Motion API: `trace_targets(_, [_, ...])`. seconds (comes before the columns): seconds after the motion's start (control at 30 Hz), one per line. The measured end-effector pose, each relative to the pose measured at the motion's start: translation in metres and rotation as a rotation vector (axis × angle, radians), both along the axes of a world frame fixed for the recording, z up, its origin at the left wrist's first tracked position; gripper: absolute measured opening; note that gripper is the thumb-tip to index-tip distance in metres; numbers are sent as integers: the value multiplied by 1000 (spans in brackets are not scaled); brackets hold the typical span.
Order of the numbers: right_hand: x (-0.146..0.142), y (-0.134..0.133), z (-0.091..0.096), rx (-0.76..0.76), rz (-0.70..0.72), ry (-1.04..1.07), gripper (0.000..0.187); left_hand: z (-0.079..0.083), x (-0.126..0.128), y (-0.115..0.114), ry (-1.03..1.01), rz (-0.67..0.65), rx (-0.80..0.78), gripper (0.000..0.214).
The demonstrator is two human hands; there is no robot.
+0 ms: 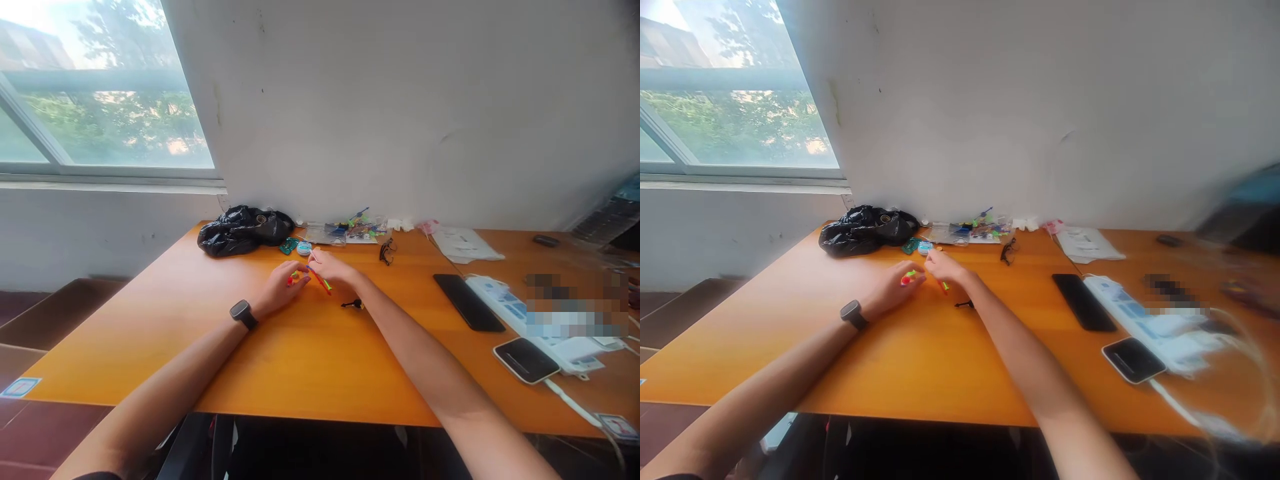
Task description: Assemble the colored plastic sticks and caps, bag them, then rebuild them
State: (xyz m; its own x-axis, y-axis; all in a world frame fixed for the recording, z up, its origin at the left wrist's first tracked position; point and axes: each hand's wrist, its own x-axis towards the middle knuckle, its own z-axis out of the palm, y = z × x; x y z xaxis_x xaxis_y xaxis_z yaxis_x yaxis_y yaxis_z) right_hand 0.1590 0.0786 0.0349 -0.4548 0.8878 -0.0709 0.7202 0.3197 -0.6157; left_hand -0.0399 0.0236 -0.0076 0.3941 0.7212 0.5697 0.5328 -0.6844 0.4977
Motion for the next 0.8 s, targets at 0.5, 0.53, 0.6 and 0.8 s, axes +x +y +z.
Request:
trace_targets(0.5, [62, 3, 49, -320, 325, -398, 42, -10, -9, 11, 139, 69, -40, 28])
trace_targets(0.53, [63, 1, 49, -351, 304, -455, 44, -10, -8, 11, 133, 67, -34, 27])
trace_targets(0.6, [60, -1, 45, -372, 216, -508, 44, -9, -8, 11, 124, 63, -26, 26])
trace_targets(0.8, [46, -2, 35, -347, 173, -612, 38, -7, -10, 9, 79, 33, -64, 27])
